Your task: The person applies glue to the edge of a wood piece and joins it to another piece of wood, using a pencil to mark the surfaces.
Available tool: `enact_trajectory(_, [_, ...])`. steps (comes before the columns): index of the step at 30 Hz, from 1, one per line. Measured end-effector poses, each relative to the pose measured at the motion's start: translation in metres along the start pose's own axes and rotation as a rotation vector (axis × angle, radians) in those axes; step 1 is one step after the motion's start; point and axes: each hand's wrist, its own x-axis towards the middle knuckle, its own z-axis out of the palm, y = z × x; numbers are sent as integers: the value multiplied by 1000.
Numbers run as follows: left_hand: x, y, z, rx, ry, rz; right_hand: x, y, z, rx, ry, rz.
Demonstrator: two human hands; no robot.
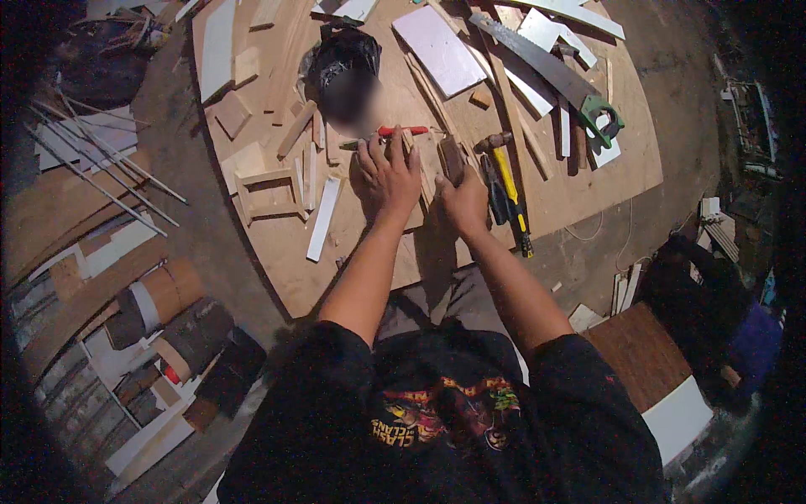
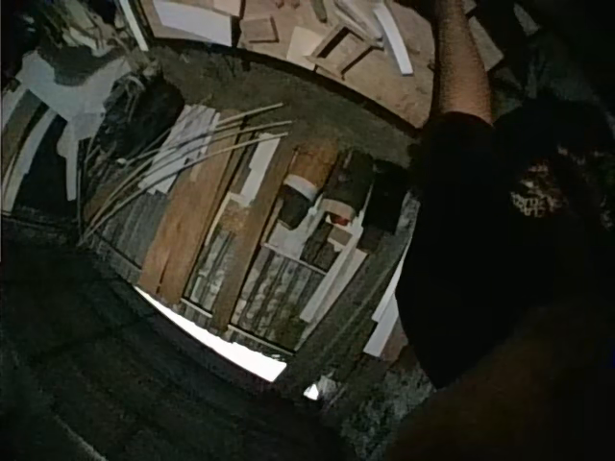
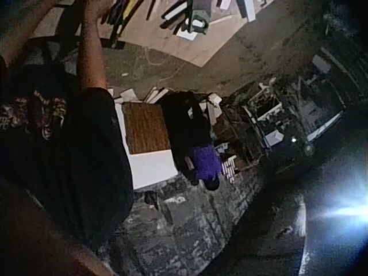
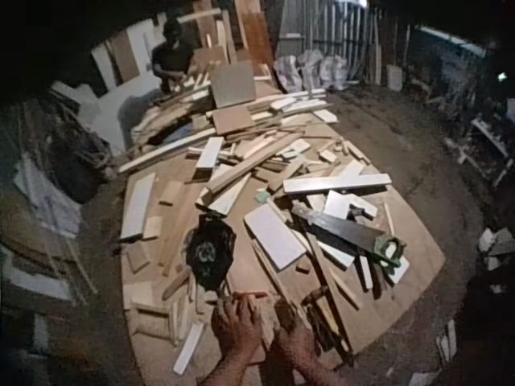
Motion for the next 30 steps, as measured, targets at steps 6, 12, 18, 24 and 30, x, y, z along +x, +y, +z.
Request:
enact_trajectory(6, [7,4,0,140,-170,-34,5,17,9,-48,30,-119])
enact_trajectory(12, [4,7,1,158,-204,66,-8,24,0,98,-22,-92])
enact_trajectory(18, [2,16,4,199,-240,106,-10,22,-7,113,-53,-77])
enact_trajectory(24, [-5,15,9,287,-274,99,-9,13,-18,165,-97,-55])
enact_trajectory(30, [-5,14,12,275,-238,118,-4,22,-16,189,-41,-149])
